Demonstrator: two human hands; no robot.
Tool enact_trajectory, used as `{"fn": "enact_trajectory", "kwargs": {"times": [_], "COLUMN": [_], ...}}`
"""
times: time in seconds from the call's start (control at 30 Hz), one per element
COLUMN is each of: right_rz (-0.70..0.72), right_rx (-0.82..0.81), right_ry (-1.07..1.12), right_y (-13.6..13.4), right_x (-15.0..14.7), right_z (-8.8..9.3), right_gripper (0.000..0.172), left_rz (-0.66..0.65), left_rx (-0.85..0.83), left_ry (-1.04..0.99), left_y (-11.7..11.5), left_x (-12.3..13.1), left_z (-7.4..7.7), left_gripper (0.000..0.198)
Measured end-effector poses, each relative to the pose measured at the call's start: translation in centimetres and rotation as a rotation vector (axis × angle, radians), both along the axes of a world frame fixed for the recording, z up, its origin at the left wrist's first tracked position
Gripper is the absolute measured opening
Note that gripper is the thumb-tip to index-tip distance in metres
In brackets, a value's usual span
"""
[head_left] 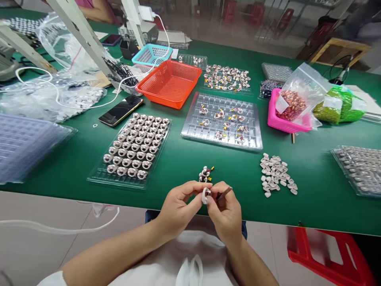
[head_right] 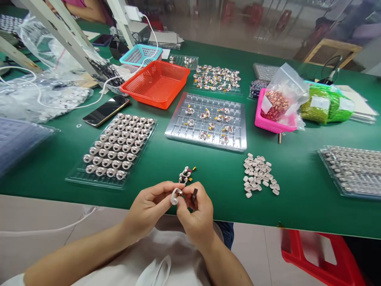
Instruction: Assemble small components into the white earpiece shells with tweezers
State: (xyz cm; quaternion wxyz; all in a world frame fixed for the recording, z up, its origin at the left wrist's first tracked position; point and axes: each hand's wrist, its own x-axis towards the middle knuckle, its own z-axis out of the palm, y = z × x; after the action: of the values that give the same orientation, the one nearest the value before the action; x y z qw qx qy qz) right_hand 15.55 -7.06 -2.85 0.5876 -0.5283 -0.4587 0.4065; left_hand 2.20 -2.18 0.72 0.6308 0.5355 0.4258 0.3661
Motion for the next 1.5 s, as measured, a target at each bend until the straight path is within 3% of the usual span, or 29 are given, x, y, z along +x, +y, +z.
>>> {"fn": "enact_trajectory", "kwargs": {"times": [0.3,1.0,1.3,1.5], "right_rz": [-0.059,-0.07,-0.024,0.193], "right_rx": [-0.001,-0.024,-0.098,-0.276], "right_ry": [0.16,0.302,0.243,0.182], "right_y": [1.2,1.3,1.3,0.8], "right_x": [0.0,-0.4,0.1,2.6], "right_z": [0.5,0.1,0.2,1.7], "right_gripper": [0.012,0.019,0.021,0.016], "left_rz": [-0.132,-0.172,-0.235,-0.272], "left_rx": [0.144,0.27,0.144,-0.059], "left_ry": [0.079,0.086,0.13,0.035], "left_y": [0.9,0.6,1.1,2.3], "left_x": [-0.7,-0.3,-0.6,-0.7], "left_z": [0.4,0.1,-0.1,0.9], "left_gripper": [0.024,0.022,0.021,0.026]}}
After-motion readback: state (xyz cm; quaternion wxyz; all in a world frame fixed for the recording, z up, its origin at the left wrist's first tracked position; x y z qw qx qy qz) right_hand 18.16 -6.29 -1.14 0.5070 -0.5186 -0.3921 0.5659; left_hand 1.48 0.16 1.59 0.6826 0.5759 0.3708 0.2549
